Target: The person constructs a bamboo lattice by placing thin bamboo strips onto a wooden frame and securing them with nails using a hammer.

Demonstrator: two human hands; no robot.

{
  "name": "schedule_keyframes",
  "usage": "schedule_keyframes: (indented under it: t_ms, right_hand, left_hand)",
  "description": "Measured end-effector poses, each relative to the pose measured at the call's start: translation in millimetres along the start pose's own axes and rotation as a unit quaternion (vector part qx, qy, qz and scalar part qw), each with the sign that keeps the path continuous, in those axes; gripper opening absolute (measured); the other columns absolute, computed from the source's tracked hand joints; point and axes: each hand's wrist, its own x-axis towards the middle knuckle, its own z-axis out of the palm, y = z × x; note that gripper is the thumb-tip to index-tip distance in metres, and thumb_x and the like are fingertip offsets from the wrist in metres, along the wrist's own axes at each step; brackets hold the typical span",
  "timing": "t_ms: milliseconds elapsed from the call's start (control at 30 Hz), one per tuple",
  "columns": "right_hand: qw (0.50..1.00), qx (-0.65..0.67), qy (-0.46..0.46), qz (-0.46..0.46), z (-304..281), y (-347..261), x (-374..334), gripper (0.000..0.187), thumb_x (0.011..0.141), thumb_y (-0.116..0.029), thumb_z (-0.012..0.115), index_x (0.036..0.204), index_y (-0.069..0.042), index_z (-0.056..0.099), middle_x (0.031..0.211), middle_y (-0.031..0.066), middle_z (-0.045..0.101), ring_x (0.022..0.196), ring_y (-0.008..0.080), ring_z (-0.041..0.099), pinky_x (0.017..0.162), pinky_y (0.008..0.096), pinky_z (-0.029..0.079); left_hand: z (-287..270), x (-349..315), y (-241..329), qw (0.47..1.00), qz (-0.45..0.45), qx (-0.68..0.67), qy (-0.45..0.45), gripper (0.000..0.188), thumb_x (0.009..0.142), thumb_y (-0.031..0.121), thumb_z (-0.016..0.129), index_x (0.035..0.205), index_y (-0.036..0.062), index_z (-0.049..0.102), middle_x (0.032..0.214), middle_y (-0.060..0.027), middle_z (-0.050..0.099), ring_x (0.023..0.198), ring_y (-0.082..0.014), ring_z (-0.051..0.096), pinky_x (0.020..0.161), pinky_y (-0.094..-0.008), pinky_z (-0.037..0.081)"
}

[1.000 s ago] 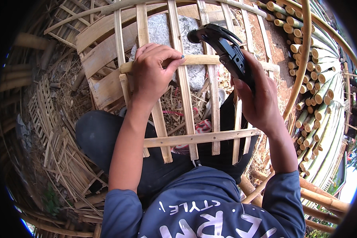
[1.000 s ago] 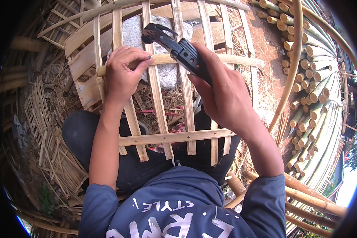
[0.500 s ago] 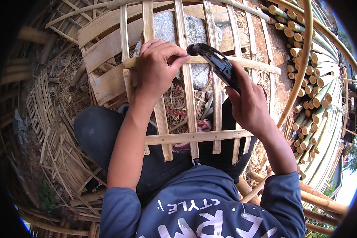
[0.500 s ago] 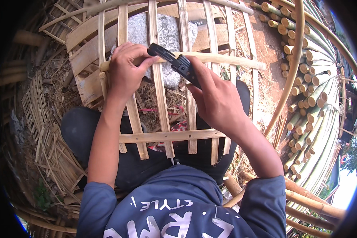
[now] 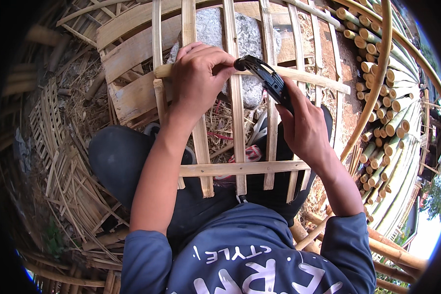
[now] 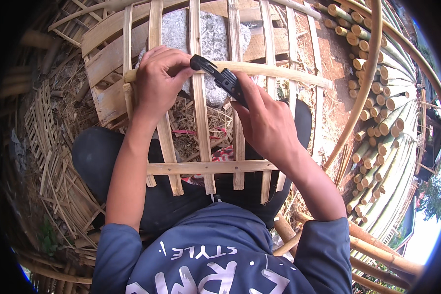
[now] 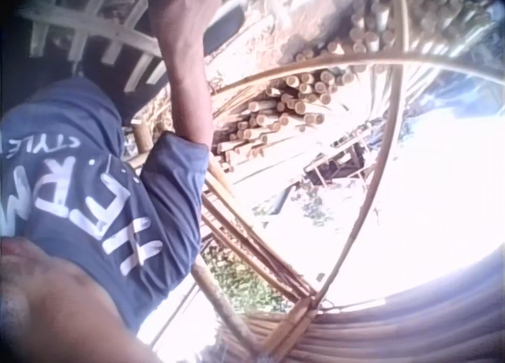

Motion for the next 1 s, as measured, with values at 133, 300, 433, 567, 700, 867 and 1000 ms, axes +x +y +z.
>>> schedule_keyframes:
  t_ms: [133, 300, 433, 567, 700, 867, 1000]
  right_hand:
    - [0.993, 0.018, 0.109, -0.044, 10, 3, -6, 0.068, 0.085, 0.0, 0.068, 0.146, 0.003, 0.037, 0.107, 0.0232, 0.066, 0.078, 0.0386, 0.069, 0.062, 0.0435, 0.056]
    - [0.983, 0.019, 0.164, -0.082, 17, 9, -14, 0.068, 0.086, -0.001, 0.068, 0.146, 0.001, 0.038, 0.11, 0.0252, 0.066, 0.08, 0.0398, 0.069, 0.063, 0.0455, 0.056]
    - [0.999, 0.036, 0.007, 0.034, 10, 7, -8, 0.066, 0.087, -0.001, 0.066, 0.147, -0.001, 0.039, 0.116, 0.0281, 0.065, 0.087, 0.0429, 0.069, 0.069, 0.0435, 0.057]
    - [0.977, 0.105, 0.187, 0.003, 18, 7, -22, 0.055, 0.1, -0.016, 0.053, 0.147, 0.002, 0.031, 0.099, 0.0198, 0.065, 0.074, 0.0244, 0.063, 0.063, 0.031, 0.05]
    - [0.967, 0.153, 0.193, 0.061, 3, 5, -26, 0.055, 0.107, -0.03, 0.045, 0.148, 0.002, 0.027, 0.092, 0.0105, 0.062, 0.06, 0.0061, 0.048, 0.053, 0.0197, 0.038]
    - [0.958, 0.192, 0.156, 0.143, -9, 3, -35, 0.049, 0.101, -0.011, 0.054, 0.144, 0.008, 0.038, 0.093, 0.0185, 0.068, 0.076, 0.0229, 0.066, 0.069, 0.0336, 0.052]
    - [0.964, 0.176, 0.158, 0.119, -3, 5, -40, 0.049, 0.102, -0.015, 0.052, 0.145, 0.005, 0.037, 0.092, 0.0131, 0.065, 0.072, 0.0158, 0.059, 0.064, 0.0274, 0.048]
  left_hand:
    - [4, 0, -1, 1.0, 0.014, -0.007, 0.016, 0.011, 0.079, 0.018, 0.08, 0.076, 0.0103, 0.073, 0.078, -0.0012, 0.072, 0.081, -0.0223, 0.068, 0.095, -0.04, 0.046]
    - [8, -3, -2, 1.0, 0.008, 0.003, 0.016, 0.01, 0.079, 0.018, 0.08, 0.077, 0.0107, 0.074, 0.079, -0.0013, 0.073, 0.081, -0.023, 0.068, 0.097, -0.0394, 0.045]
    - [14, 1, -4, 1.0, 0.023, -0.013, 0.016, 0.008, 0.079, 0.018, 0.08, 0.079, 0.0112, 0.075, 0.081, -0.0016, 0.074, 0.081, -0.0229, 0.069, 0.098, -0.0394, 0.046]
    - [7, -8, -10, 1.0, 0.01, -0.011, 0.019, 0.008, 0.081, 0.018, 0.079, 0.08, 0.0116, 0.075, 0.08, -0.0012, 0.074, 0.08, -0.0227, 0.068, 0.099, -0.0404, 0.046]
    - [0, -5, -3, 1.0, 0.002, 0.011, -0.004, 0.009, 0.082, 0.016, 0.08, 0.083, 0.0093, 0.075, 0.089, -0.0005, 0.076, 0.086, -0.0184, 0.072, 0.104, -0.0432, 0.045]
    - [1, 0, 12, 1.0, 0.014, 0.015, 0.014, 0.015, 0.081, 0.025, 0.08, 0.079, 0.0113, 0.073, 0.081, -0.0008, 0.073, 0.08, -0.0217, 0.069, 0.099, -0.0417, 0.044]
    - [4, 1, 17, 0.999, 0.001, 0.004, 0.035, 0.017, 0.08, 0.025, 0.081, 0.078, 0.0107, 0.072, 0.079, -0.001, 0.072, 0.079, -0.0218, 0.068, 0.097, -0.0413, 0.043]
